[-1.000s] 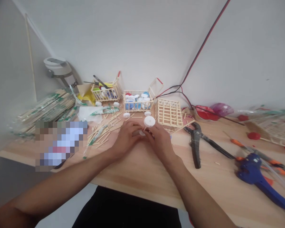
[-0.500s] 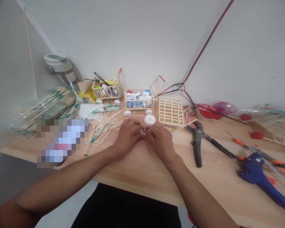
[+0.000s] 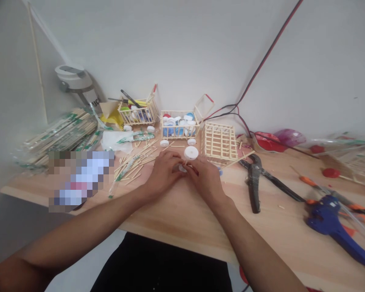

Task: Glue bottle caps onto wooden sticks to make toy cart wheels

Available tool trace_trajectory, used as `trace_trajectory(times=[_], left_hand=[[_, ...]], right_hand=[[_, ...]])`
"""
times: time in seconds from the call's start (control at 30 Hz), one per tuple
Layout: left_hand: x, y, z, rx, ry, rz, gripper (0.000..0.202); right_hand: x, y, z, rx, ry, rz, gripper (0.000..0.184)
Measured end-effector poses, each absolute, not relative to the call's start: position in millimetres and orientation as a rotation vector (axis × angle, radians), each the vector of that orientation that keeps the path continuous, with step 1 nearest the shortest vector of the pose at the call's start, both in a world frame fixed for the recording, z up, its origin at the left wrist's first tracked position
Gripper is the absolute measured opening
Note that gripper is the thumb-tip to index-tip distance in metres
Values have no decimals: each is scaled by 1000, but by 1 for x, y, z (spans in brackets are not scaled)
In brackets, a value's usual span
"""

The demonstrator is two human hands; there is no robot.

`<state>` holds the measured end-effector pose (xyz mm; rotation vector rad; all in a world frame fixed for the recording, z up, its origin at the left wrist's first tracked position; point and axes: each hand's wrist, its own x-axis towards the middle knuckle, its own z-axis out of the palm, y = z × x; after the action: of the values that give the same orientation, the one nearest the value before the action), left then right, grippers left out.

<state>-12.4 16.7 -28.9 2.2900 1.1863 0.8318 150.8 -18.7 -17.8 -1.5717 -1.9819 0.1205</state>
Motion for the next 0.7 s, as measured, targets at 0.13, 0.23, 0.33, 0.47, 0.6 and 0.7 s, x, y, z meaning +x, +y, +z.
trace_trajectory(times=[0.13, 0.23, 0.33, 0.47, 0.6, 0.7], left_hand=[[-12, 16, -29, 2285, 1198, 827, 20], [-12, 16, -29, 2286, 1193, 834, 21], [-12, 15, -28, 2287, 1183, 833, 19], [-12, 15, -29, 2285, 1191, 838, 18], [-12, 16, -31, 2277, 1176, 862, 19], [-11, 17, -31, 2277, 1165, 866, 17]], right_hand=[[151, -18, -20, -1576, -1979, 128, 20], [151, -18, -20, -1572, -1969, 144, 21], [150, -18, -19, -1569, -1953, 144, 22], [148, -19, -18, -1565, -1955, 118, 25], [149, -19, -19, -1573, -1961, 106, 25], [150, -19, -20, -1561, -1976, 74, 25]])
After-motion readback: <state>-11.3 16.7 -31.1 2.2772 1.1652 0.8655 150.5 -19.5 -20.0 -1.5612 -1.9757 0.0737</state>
